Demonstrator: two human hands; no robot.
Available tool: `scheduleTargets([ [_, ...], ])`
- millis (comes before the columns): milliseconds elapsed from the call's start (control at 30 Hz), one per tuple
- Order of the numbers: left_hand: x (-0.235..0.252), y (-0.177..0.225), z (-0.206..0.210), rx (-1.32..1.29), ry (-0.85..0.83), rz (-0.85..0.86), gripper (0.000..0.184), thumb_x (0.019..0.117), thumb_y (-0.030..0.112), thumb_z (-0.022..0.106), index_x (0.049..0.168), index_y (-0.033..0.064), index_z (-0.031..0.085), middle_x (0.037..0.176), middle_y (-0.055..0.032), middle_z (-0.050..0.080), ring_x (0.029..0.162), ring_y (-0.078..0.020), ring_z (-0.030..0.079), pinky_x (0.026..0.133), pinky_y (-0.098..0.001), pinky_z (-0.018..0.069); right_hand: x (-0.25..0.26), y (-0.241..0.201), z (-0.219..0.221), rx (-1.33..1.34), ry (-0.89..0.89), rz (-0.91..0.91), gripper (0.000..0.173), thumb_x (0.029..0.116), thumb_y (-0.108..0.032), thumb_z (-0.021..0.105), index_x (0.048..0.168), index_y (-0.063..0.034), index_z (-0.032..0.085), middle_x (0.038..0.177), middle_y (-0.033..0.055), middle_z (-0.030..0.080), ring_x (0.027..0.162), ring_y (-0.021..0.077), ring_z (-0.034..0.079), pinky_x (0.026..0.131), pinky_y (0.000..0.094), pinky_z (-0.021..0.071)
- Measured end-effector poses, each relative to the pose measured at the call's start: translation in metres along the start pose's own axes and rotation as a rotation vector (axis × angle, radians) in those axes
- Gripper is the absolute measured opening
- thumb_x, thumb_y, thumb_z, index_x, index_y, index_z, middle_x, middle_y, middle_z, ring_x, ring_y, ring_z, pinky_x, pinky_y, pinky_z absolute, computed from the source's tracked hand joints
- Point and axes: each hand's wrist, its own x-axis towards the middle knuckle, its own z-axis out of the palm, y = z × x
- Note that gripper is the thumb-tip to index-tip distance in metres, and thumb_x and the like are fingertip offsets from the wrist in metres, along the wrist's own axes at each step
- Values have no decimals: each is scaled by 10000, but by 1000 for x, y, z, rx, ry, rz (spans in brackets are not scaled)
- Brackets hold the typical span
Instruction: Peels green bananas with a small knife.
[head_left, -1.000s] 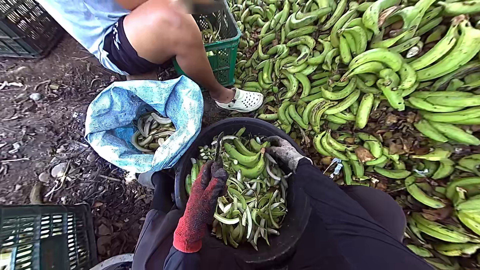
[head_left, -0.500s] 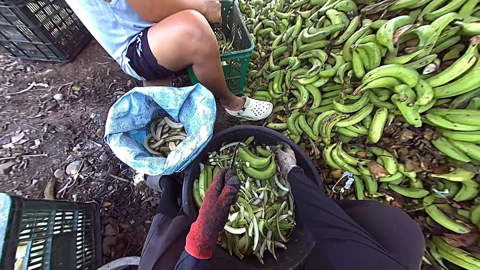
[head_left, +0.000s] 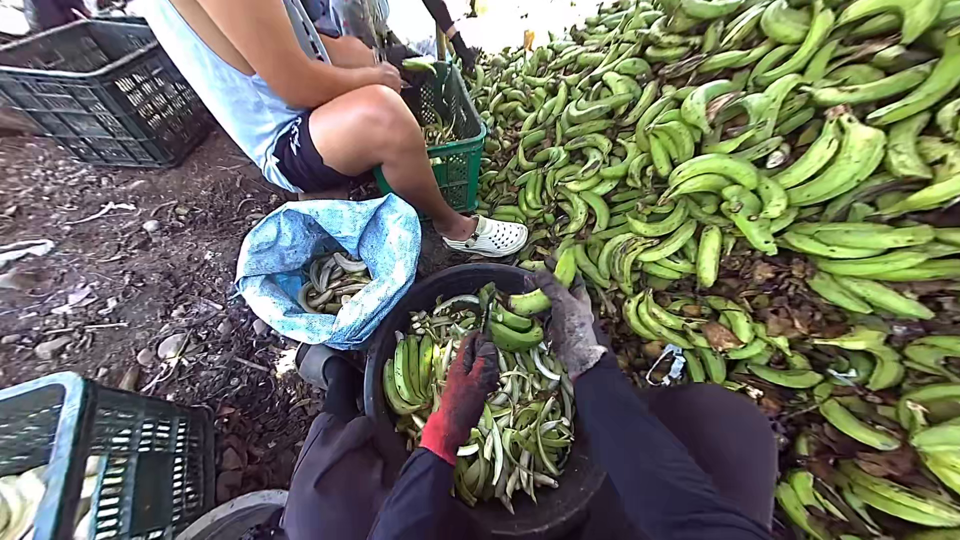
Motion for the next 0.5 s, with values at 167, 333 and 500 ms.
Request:
scheduleTargets([
  [167,-18,-30,30,-11,153,-92,492,1075,440,448,1376,65,551,807,-70,629,629,-194,623,574,-381,587,-45,6,9,-99,-24,-75,729,865,-302,823,1453,-67,461,1233,83,685,1108,174,681,966,387,590],
  [333,-28,-44,42,-147,183,-122,449,1087,421,436,1318,50,541,731,-50,559,556,-182,553,505,-367,543,-66,4,8,-232,-27,-90,661,878,-319,807,1422,-95,505,1177,69,698,1045,145,689,918,369,592],
  [500,-54,39,50,-139,207,436,691,1042,608,423,1316,-15,538,835,-33,641,691,-146,646,614,-336,601,-71,0,10,-326,4,-60,682,879,-402,786,1434,-127,500,1149,83,699,1003,170,691,889,423,586],
])
